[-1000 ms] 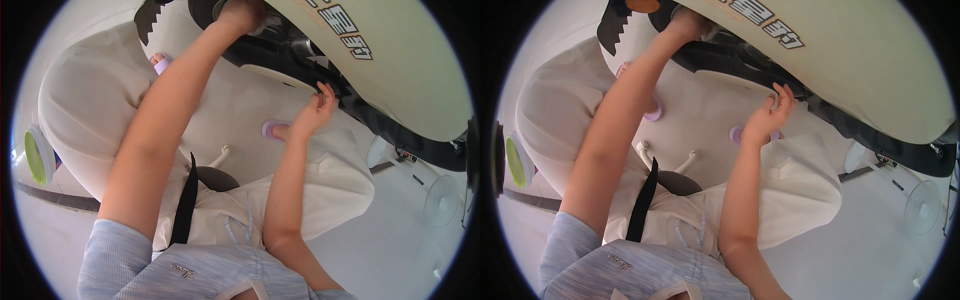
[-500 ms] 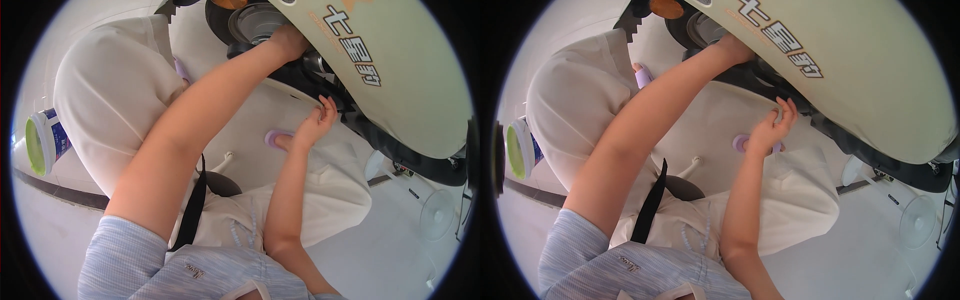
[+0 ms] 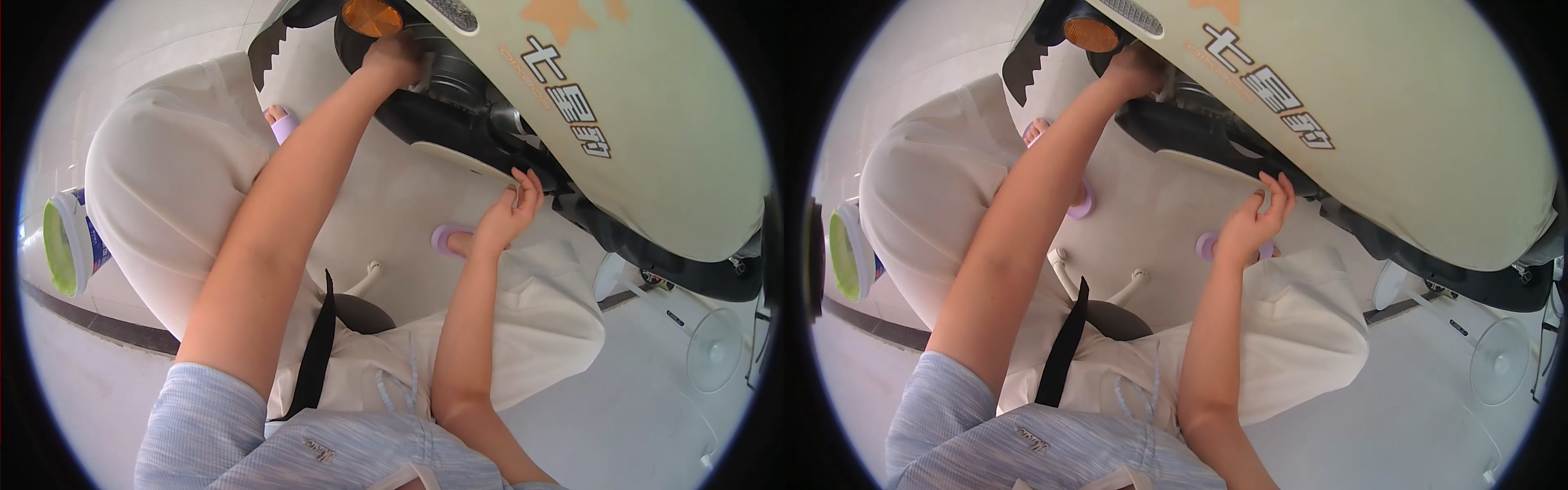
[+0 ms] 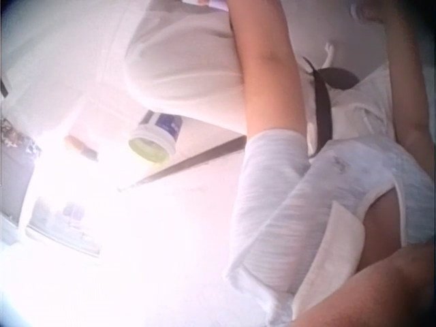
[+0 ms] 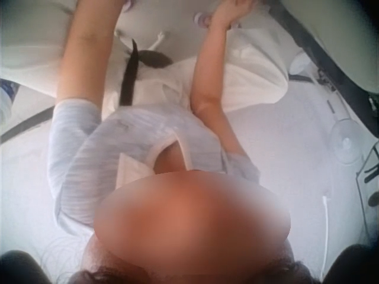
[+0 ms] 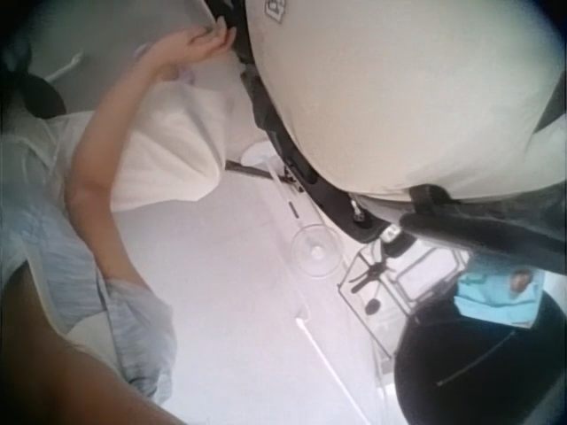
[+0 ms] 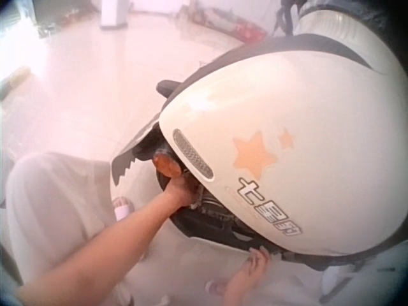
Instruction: The person wipes the exterior plastic housing and rear wheel hub of a motorcycle with a cloth, then uses the cloth to wipe a section of the tiled floor.
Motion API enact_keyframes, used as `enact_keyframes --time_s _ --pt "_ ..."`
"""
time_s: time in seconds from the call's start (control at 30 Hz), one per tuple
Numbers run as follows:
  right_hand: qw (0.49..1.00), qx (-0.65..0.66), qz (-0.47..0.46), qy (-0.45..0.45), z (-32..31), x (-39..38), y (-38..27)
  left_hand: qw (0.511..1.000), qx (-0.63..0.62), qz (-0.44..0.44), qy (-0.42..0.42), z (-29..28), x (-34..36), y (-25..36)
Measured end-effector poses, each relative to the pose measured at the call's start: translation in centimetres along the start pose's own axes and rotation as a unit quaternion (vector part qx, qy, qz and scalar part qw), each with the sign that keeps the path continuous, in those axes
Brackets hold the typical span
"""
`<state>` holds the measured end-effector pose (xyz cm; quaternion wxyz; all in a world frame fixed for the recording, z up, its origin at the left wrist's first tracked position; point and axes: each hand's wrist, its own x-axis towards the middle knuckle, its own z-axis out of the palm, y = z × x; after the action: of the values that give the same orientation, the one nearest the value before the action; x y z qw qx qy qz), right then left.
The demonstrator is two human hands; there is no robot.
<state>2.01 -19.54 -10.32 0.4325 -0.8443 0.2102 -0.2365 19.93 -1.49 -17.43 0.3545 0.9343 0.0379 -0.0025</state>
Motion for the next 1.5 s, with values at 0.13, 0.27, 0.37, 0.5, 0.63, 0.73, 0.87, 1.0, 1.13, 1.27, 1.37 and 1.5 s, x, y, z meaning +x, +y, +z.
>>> enact_keyframes --time_s 0.13,0.27,0.37,0.5,0.63,0.73,0.87,1.0,1.13,1.27,1.37,1.5 --pt "0.999 -0.027 -0.029 0.006 0.0 0.2 0.8 0.969 -0.156 -0.069 -0.176 0.9 1.1 -2.7" --pt "0.997 -0.057 -0.044 0.015 0.0 0.4 1.0 0.973 -0.143 -0.039 -0.178 1.0 0.9 -2.9" --pt "0.997 -0.057 -0.039 0.028 -0.7 0.9 1.1 0.974 0.033 0.224 -0.018 -0.8 0.0 1.9" --pt "0.997 -0.048 -0.049 0.027 0.2 0.7 1.1 0.939 0.044 0.340 0.026 -1.0 -1.3 6.4" --pt "0.998 -0.031 -0.055 0.021 0.4 0.4 0.9 0.911 -0.046 0.399 0.093 0.3 -1.9 7.0" --pt "0.997 -0.039 -0.053 0.028 -0.2 0.6 1.3 0.922 0.035 0.386 -0.011 -2.1 -2.3 9.3" --pt "0.997 -0.031 -0.055 0.035 -0.1 0.8 1.2 0.935 0.132 0.305 -0.126 -3.3 -2.4 10.2" --pt "0.998 -0.020 -0.047 0.038 -0.2 0.7 1.4 0.899 0.282 0.335 -0.018 -0.6 -1.5 6.3" --pt "0.999 0.005 -0.024 0.046 -0.2 0.8 1.5 0.926 0.212 0.311 -0.016 -1.9 -0.5 2.7" --pt "0.998 0.016 -0.012 0.057 -0.1 1.1 1.5 0.923 0.199 0.330 -0.024 -2.8 -0.6 3.5" --pt "0.998 0.007 -0.028 0.051 -0.4 1.0 1.9 0.918 0.222 0.328 -0.019 -2.8 -1.1 4.7" --pt "0.998 0.016 -0.029 0.047 0.0 1.0 2.0 0.924 0.187 0.334 0.005 -1.2 -0.6 4.7"
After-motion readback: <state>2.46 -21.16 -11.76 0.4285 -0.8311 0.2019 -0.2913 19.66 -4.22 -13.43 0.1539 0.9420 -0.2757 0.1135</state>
